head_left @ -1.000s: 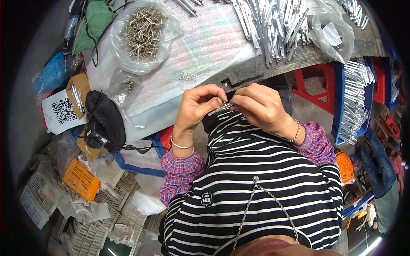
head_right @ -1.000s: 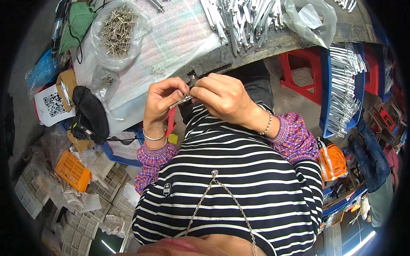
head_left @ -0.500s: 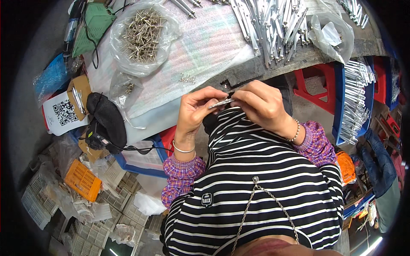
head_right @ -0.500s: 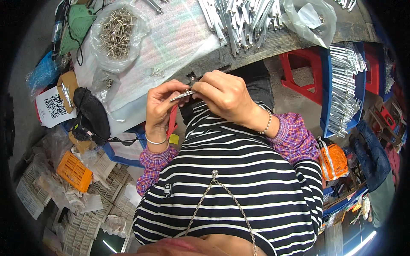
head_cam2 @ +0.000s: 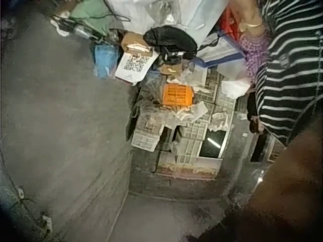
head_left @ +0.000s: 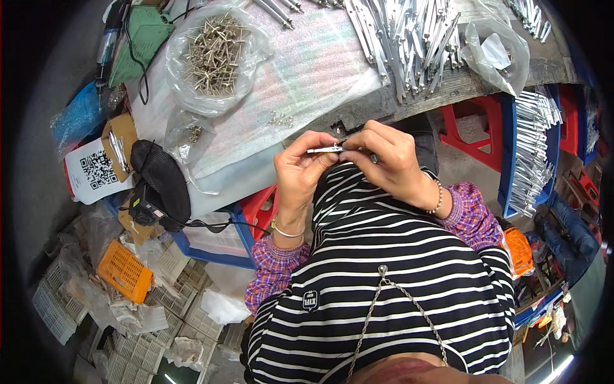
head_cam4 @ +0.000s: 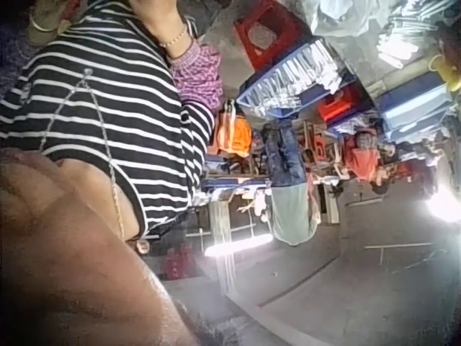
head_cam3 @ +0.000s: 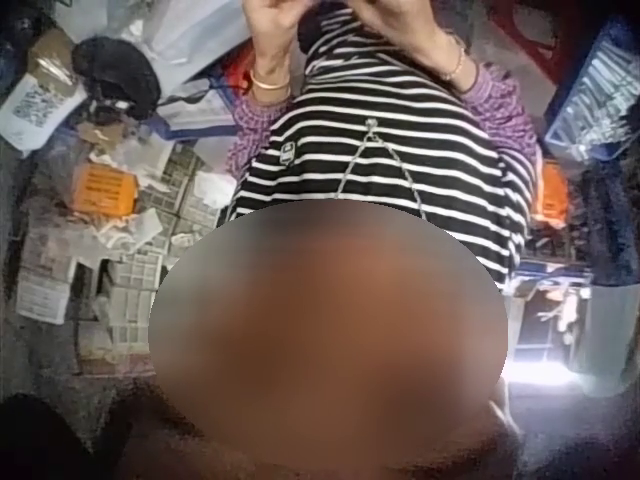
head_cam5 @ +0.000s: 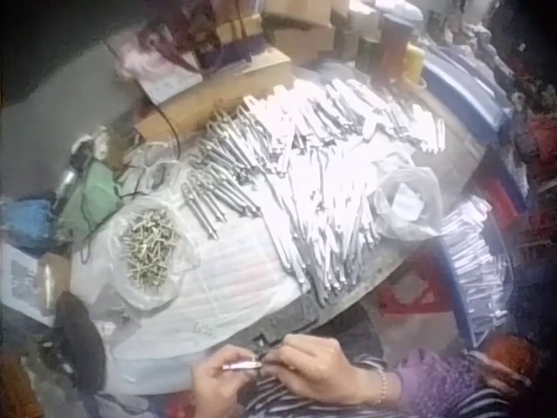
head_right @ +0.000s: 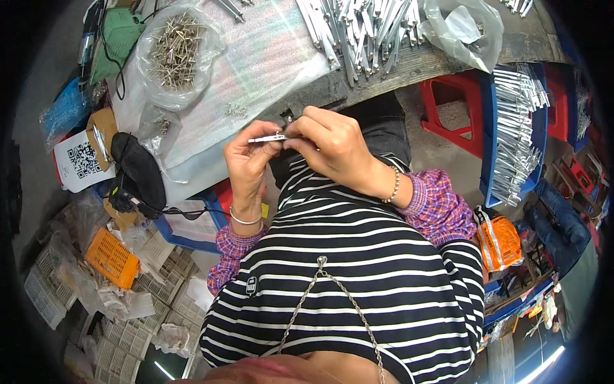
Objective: Assembling small metal components at a manual factory workstation.
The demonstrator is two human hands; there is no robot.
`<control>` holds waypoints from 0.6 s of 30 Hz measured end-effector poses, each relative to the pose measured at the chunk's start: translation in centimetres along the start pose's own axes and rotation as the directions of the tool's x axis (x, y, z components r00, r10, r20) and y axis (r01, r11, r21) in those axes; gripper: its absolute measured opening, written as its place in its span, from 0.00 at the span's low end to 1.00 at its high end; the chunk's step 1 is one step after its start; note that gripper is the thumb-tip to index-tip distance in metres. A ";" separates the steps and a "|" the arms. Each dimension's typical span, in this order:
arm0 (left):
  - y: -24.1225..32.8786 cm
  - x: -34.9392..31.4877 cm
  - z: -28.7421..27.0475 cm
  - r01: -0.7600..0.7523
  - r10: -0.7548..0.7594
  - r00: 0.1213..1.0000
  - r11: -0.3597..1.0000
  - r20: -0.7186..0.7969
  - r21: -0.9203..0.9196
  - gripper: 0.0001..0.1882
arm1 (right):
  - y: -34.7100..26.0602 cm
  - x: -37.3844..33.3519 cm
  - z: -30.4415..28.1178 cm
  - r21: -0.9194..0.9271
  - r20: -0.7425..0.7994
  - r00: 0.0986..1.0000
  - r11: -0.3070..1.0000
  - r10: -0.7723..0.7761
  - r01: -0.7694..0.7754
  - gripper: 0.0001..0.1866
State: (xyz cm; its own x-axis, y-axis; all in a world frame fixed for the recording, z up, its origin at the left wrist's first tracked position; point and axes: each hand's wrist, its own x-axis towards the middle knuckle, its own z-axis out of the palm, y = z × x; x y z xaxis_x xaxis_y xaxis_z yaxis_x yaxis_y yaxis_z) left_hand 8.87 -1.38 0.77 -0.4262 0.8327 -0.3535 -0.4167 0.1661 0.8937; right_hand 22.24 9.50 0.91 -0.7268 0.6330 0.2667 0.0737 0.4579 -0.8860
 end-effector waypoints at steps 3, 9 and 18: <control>0.0 -0.3 0.3 -0.053 0.054 0.998 0.998 -0.030 0.029 0.09 | -0.2 0.1 0.1 0.029 0.006 0.999 0.999 0.036 -0.036 0.08; 0.2 -0.5 0.4 -0.112 0.118 0.992 0.987 -0.045 0.117 0.07 | -0.1 0.2 0.3 0.132 0.008 0.997 0.988 0.080 -0.080 0.08; 0.6 -0.5 0.8 -0.201 0.208 0.978 0.967 -0.025 0.159 0.03 | -0.8 0.2 0.7 0.285 0.073 0.970 0.927 0.231 -0.243 0.09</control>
State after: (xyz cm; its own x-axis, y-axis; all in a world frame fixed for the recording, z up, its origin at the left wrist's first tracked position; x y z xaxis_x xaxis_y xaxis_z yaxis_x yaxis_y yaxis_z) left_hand 9.48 -1.31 1.68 -0.5235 0.8355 -0.1670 -0.1895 0.0769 0.9789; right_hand 21.53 8.82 1.43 -0.7378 0.6745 0.0260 0.0500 0.0930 -0.9944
